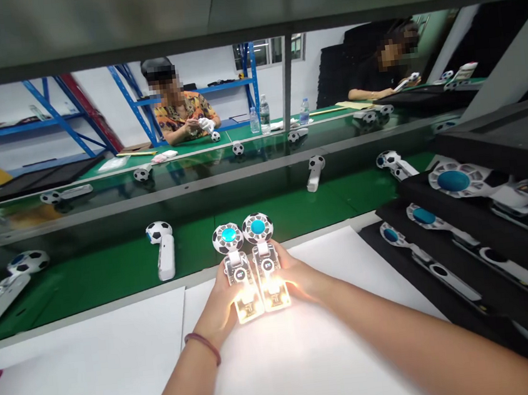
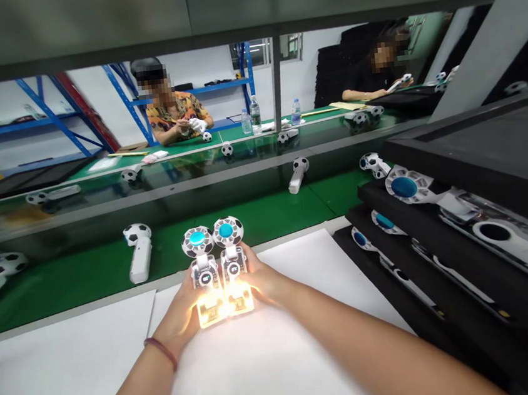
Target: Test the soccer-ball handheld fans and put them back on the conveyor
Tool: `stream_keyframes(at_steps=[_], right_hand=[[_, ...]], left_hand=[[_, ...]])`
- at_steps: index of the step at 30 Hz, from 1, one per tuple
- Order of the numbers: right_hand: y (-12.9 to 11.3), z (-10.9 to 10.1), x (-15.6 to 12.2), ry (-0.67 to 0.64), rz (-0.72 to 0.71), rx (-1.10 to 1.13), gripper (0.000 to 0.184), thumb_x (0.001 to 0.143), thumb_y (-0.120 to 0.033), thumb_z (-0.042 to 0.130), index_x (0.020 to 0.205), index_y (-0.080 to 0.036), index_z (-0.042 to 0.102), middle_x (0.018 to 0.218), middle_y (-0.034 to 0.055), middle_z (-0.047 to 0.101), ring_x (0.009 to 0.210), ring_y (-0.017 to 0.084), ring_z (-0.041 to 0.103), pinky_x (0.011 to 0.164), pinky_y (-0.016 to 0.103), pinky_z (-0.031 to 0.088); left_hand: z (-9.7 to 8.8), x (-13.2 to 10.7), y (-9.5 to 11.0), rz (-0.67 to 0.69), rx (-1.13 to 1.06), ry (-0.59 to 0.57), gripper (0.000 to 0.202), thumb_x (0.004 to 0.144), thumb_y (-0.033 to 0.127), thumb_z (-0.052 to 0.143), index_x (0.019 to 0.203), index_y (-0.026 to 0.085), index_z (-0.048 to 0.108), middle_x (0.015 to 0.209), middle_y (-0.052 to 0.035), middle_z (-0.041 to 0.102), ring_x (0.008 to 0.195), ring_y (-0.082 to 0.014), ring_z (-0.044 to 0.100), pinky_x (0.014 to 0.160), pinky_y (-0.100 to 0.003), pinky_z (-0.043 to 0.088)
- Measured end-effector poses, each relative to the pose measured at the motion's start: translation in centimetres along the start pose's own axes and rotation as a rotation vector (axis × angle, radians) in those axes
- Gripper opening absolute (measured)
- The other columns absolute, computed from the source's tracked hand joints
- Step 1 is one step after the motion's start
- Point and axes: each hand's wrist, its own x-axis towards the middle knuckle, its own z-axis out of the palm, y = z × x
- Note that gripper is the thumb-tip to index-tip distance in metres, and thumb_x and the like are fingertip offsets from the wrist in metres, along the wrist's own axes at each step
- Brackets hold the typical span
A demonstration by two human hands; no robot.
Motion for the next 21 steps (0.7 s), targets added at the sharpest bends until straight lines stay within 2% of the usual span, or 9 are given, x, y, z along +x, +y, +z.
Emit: stream_keyframes(at_steps=[3, 7, 13, 16, 21], right_hand=[[0.11, -0.14, 0.03, -0.022, -0.013, 0.001, 0.089, 0.06, -0.016, 0.071, 0.134, -0.027, 0.024, 0.112, 0.0058, 0.058, 0.098, 0.023, 0.059, 0.088, 0.041, 0.045], [0.24, -0.19, 0.15, -0.018, -0.031, -0.011, 0.091, 0.059, -0.017, 0.072, 0.135, -0.027, 0.023, 0.118, 0.0072, 0.055, 0.105, 0.025, 0.056, 0.09, 0.042, 0.043], [0.19, -0.08, 0.05, 0.001, -0.027, 0.024, 0.099, 0.055, -0.019, 0.074, 0.136, -0.027, 0.018, 0.112, 0.0052, 0.057, 0.099, 0.023, 0.057, 0.088, 0.04, 0.043], [-0.01, -0.03, -0.08, -0.015, -0.014, 0.042, 0.101, 0.054, -0.016, 0.074, 0.136, -0.027, 0.017, 0.108, 0.0049, 0.058, 0.095, 0.023, 0.059, 0.084, 0.038, 0.045], [-0.3, -0.06, -0.15, -0.041, -0.004, 0.042, 0.105, 0.052, -0.013, 0.075, 0.137, -0.028, 0.016, 0.11, 0.0046, 0.057, 0.096, 0.022, 0.058, 0.086, 0.038, 0.044]], left_hand=[[-0.08, 0.01, -0.15, 0.013, -0.013, 0.003, 0.068, 0.06, 0.016, 0.068, 0.122, 0.023, 0.041, 0.101, -0.0058, 0.063, 0.086, -0.0246, 0.062, 0.072, -0.034, 0.051], [-0.24, 0.02, -0.28, 0.002, -0.025, 0.005, 0.073, 0.06, 0.015, 0.068, 0.125, 0.025, 0.038, 0.101, -0.0052, 0.063, 0.084, -0.0242, 0.062, 0.072, -0.034, 0.052], [-0.37, 0.11, -0.23, -0.007, -0.059, -0.037, 0.077, 0.063, 0.021, 0.075, 0.128, 0.026, 0.036, 0.108, -0.0067, 0.061, 0.096, -0.0267, 0.06, 0.081, -0.037, 0.05], [-0.4, 0.09, -0.28, -0.017, -0.067, -0.045, 0.079, 0.062, 0.02, 0.076, 0.129, 0.026, 0.035, 0.107, -0.0062, 0.062, 0.098, -0.0272, 0.059, 0.083, -0.037, 0.049], [-0.55, -0.01, -0.43, -0.009, -0.057, -0.064, 0.08, 0.061, 0.02, 0.077, 0.129, 0.026, 0.034, 0.107, -0.0065, 0.062, 0.102, -0.0276, 0.058, 0.084, -0.038, 0.049]])
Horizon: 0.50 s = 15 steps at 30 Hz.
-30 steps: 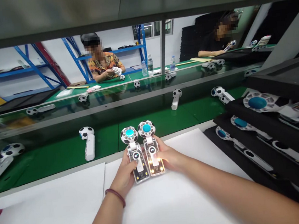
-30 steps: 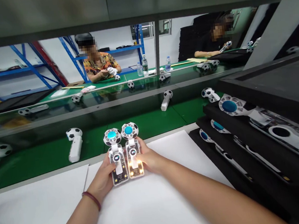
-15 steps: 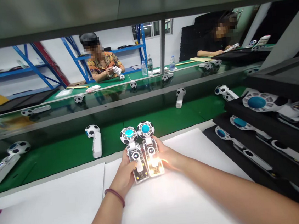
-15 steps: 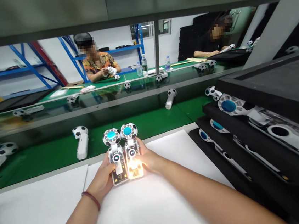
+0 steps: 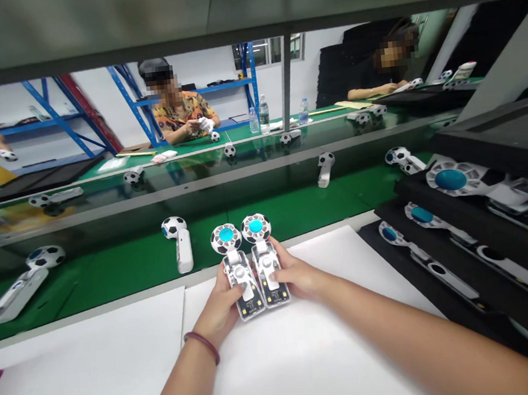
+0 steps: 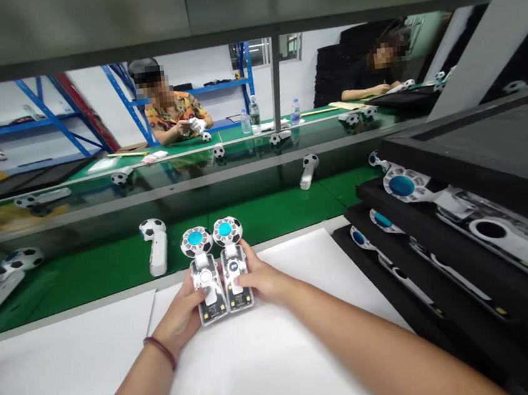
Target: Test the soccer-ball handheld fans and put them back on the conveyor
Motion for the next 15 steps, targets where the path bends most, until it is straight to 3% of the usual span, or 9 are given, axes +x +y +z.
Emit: stream_keyframes(at_steps=[8, 15], right_hand=[[0.6, -0.8, 0.2, -0.029, -0.028, -0.043, 0.116, 0.054, -0.017, 0.078, 0.142, -0.027, 0.002, 0.114, 0.0078, 0.056, 0.099, 0.024, 0.058, 0.09, 0.041, 0.042], [1.4, -1.8, 0.6, -0.029, -0.047, -0.065, 0.115, 0.056, -0.017, 0.078, 0.142, -0.029, 0.002, 0.13, 0.0095, 0.047, 0.112, 0.025, 0.051, 0.096, 0.042, 0.038]], left_hand=[[-0.1, 0.1, -0.2, 0.002, 0.008, -0.002, 0.083, 0.061, 0.024, 0.079, 0.129, 0.024, 0.031, 0.112, -0.0101, 0.059, 0.104, -0.0301, 0.056, 0.08, -0.039, 0.051], [0.1, 0.2, 0.0, 0.001, -0.008, 0.022, 0.09, 0.056, 0.024, 0.082, 0.13, 0.023, 0.031, 0.111, -0.0098, 0.059, 0.1, -0.0296, 0.058, 0.081, -0.039, 0.051]])
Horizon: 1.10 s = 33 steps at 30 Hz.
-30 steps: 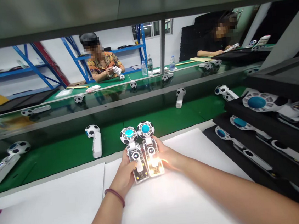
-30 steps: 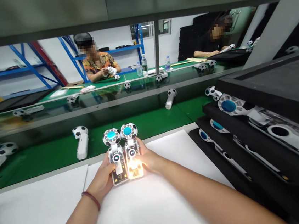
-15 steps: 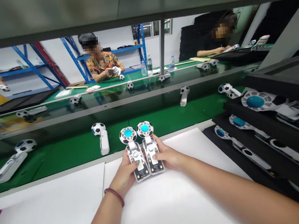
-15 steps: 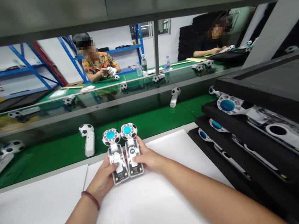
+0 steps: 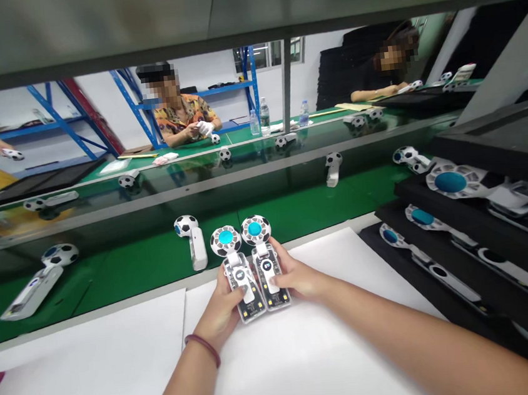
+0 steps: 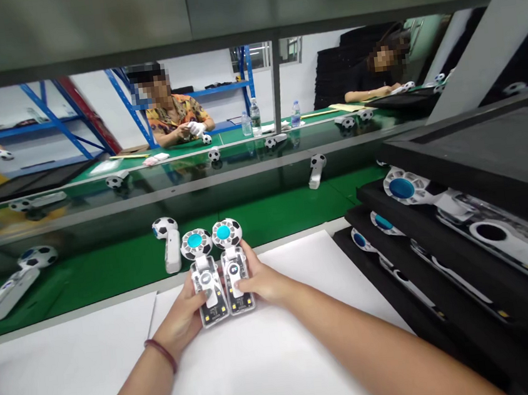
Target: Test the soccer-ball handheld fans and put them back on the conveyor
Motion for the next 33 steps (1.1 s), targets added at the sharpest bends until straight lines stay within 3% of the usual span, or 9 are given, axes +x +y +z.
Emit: stream_keyframes(at_steps=[8, 13, 20, 26, 29, 31, 33], right_hand=[[-0.1, 0.0, -0.2, -0.02, -0.02, -0.073, 0.116, 0.059, -0.024, 0.079, 0.143, -0.029, -0.001, 0.13, 0.011, 0.046, 0.112, 0.027, 0.051, 0.098, 0.046, 0.036], [0.0, 0.3, -0.2, -0.036, -0.051, -0.081, 0.115, 0.061, -0.025, 0.078, 0.142, -0.029, -0.002, 0.138, 0.0109, 0.038, 0.121, 0.027, 0.044, 0.1, 0.045, 0.035], [-0.6, 2.1, -0.8, -0.036, -0.105, -0.016, 0.121, 0.061, -0.028, 0.079, 0.141, -0.03, -0.012, 0.126, 0.0132, 0.049, 0.104, 0.027, 0.057, 0.093, 0.049, 0.039], [-2.8, 3.8, -1.9, -0.013, -0.163, -0.106, 0.118, 0.063, -0.038, 0.078, 0.14, -0.032, -0.011, 0.135, 0.0129, 0.038, 0.116, 0.027, 0.049, 0.097, 0.047, 0.036], [-5.2, 5.4, -2.9, 0.057, -0.242, -0.227, 0.102, 0.065, -0.04, 0.076, 0.14, -0.034, 0.007, 0.13, 0.0097, 0.045, 0.117, 0.024, 0.047, 0.099, 0.044, 0.035], [-7.4, 6.7, -3.9, 0.134, -0.253, -0.266, 0.077, 0.064, -0.04, 0.076, 0.129, -0.032, 0.036, 0.121, 0.0078, 0.052, 0.111, 0.024, 0.051, 0.096, 0.042, 0.038], [-9.7, 7.9, -4.9, 0.18, -0.231, -0.283, 0.055, 0.063, -0.038, 0.077, 0.112, -0.029, 0.053, 0.11, 0.006, 0.058, 0.106, 0.024, 0.053, 0.092, 0.04, 0.042]], left_hand=[[-0.4, 0.2, -0.3, 0.011, -0.013, -0.051, 0.084, 0.06, 0.022, 0.079, 0.129, 0.024, 0.031, 0.109, -0.009, 0.061, 0.1, -0.0288, 0.059, 0.082, -0.039, 0.05], [-0.2, 0.0, -0.3, 0.029, -0.041, -0.02, 0.092, 0.055, 0.022, 0.082, 0.13, 0.025, 0.028, 0.112, -0.0093, 0.06, 0.1, -0.0281, 0.059, 0.085, -0.038, 0.049], [0.3, -0.6, 0.6, 0.054, -0.05, 0.017, 0.088, 0.052, 0.028, 0.084, 0.123, 0.022, 0.033, 0.107, -0.0105, 0.061, 0.092, -0.0285, 0.062, 0.075, -0.038, 0.051], [1.1, -2.5, 2.5, 0.2, 0.086, -0.125, 0.085, 0.058, 0.039, 0.081, 0.122, 0.024, 0.028, 0.103, -0.0098, 0.059, 0.086, -0.0239, 0.061, 0.07, -0.033, 0.05], [1.9, -4.5, 4.9, 0.41, 0.187, -0.145, 0.071, 0.069, 0.036, 0.075, 0.122, 0.029, 0.028, 0.1, -0.006, 0.059, 0.087, -0.021, 0.059, 0.074, -0.033, 0.05], [2.7, -6.4, 7.1, 0.551, 0.203, -0.059, 0.061, 0.071, 0.036, 0.073, 0.119, 0.031, 0.036, 0.103, -0.0054, 0.059, 0.091, -0.0217, 0.059, 0.079, -0.035, 0.05], [3.6, -8.7, 9.6, 0.691, 0.176, 0.048, 0.052, 0.068, 0.04, 0.074, 0.111, 0.028, 0.048, 0.098, -0.0042, 0.06, 0.088, -0.0222, 0.06, 0.078, -0.035, 0.053]])
